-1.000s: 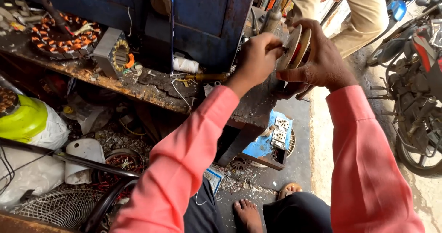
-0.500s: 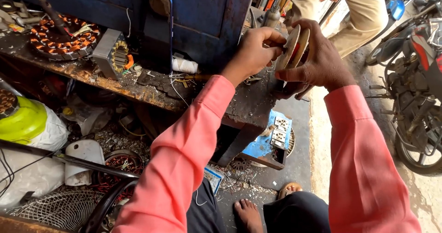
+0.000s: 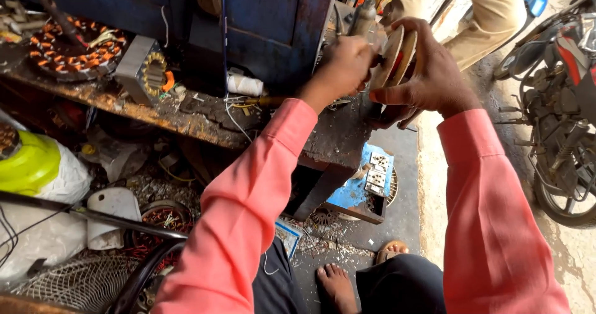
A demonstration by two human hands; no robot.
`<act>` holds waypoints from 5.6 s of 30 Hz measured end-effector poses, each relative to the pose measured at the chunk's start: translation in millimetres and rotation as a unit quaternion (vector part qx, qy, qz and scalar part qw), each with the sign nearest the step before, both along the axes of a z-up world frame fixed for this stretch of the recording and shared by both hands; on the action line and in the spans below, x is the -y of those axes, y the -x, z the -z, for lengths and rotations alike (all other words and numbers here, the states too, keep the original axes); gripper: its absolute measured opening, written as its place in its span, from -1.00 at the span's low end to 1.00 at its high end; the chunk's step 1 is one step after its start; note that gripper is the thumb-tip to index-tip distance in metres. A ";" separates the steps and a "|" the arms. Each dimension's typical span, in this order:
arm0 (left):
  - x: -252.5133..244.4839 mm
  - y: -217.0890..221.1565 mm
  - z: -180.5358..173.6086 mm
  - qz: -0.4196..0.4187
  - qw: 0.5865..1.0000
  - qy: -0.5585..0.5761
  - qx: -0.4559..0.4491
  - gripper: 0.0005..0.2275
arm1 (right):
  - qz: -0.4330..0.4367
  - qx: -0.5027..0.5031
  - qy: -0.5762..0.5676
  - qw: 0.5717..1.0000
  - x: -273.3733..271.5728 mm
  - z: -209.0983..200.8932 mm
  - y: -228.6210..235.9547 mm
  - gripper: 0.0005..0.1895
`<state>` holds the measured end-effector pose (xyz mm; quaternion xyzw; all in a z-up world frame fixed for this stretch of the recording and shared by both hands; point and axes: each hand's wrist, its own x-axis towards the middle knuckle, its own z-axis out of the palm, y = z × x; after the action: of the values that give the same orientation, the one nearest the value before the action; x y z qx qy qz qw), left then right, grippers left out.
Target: Winding copper wire onto a component using a manual tool in a repair shop.
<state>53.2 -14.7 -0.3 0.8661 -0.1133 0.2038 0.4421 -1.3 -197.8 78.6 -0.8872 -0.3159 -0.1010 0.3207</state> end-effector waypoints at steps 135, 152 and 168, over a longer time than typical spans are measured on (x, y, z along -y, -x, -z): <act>-106.3 218.6 -24.5 0.154 0.899 -0.279 0.299 -0.89 | 0.135 -0.266 0.091 0.950 80.9 105.9 54.7 -0.54; -204.7 308.6 117.1 0.083 0.930 -0.318 -0.163 -0.76 | -0.042 -0.143 0.034 0.988 -11.9 105.3 196.1 -0.48; -337.3 283.4 117.8 -0.251 0.960 -0.126 -0.001 -0.54 | -0.005 -0.180 0.258 0.949 7.7 131.4 225.8 -0.25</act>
<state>-230.2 322.7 -118.1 0.9155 0.0835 0.2915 0.2643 -227.1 -205.4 -52.8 -0.9415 -0.2729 0.1466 0.1327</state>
